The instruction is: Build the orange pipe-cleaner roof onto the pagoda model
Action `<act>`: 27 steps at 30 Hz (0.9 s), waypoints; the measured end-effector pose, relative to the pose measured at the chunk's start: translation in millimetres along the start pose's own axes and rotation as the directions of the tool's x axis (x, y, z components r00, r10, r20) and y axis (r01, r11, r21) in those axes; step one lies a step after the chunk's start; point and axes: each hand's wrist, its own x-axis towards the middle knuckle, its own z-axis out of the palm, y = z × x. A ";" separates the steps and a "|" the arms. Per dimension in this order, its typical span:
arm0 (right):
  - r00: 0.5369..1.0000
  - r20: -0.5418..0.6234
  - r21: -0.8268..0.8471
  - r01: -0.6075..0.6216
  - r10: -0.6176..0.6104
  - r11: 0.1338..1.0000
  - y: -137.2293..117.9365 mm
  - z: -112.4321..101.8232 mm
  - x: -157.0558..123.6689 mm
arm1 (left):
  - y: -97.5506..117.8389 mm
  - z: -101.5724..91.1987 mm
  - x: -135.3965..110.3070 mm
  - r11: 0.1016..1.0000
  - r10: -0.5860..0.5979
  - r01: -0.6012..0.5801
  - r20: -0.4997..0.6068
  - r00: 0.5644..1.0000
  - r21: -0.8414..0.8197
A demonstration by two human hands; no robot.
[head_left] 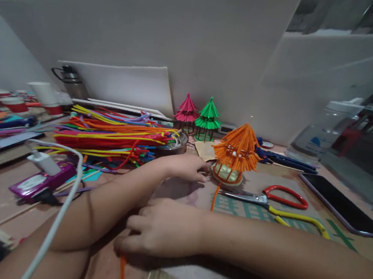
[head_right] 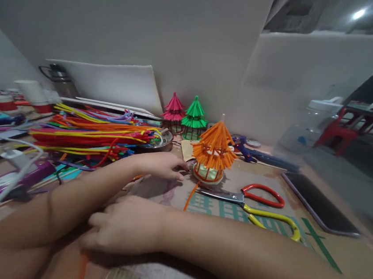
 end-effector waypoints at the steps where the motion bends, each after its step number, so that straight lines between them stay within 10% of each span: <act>1: 0.998 0.015 -0.012 0.059 -0.059 0.998 -0.8 1.8 8.8 | -0.7 0.5 0.3 1.000 0.004 -0.004 -0.002 1.000 0.003; 5: 0.991 -0.001 -0.063 0.135 -0.135 0.989 -0.6 5.3 19.3 | -2.5 1.8 0.9 1.000 0.020 -0.020 -0.016 1.000 -0.006; 10: 0.970 -0.130 -0.056 -0.212 0.204 0.976 7.2 -4.4 -30.7 | -2.5 -1.4 -1.7 0.999 0.005 -0.006 -0.030 1.000 -0.042; 14: 0.676 -0.114 0.358 -0.656 0.729 0.664 5.3 -12.8 -100.4 | 3.5 -12.3 -6.4 0.996 -0.027 0.019 -0.097 0.995 -0.082; 17: 0.392 0.022 0.746 -0.618 0.920 0.246 0.7 -12.6 -143.8 | 15.9 -18.7 -8.7 0.989 0.007 -0.022 -0.107 0.994 -0.144; 19: 0.293 0.130 0.878 -0.478 0.947 0.028 -1.0 -10.7 -161.2 | 27.1 -17.5 -8.0 0.957 0.005 -0.051 -0.158 0.987 -0.285; 27: 0.304 0.234 0.938 -0.319 0.924 -0.133 -4.4 -1.8 -167.4 | 57.6 11.0 4.9 0.783 -0.104 -0.101 -0.289 0.952 -0.614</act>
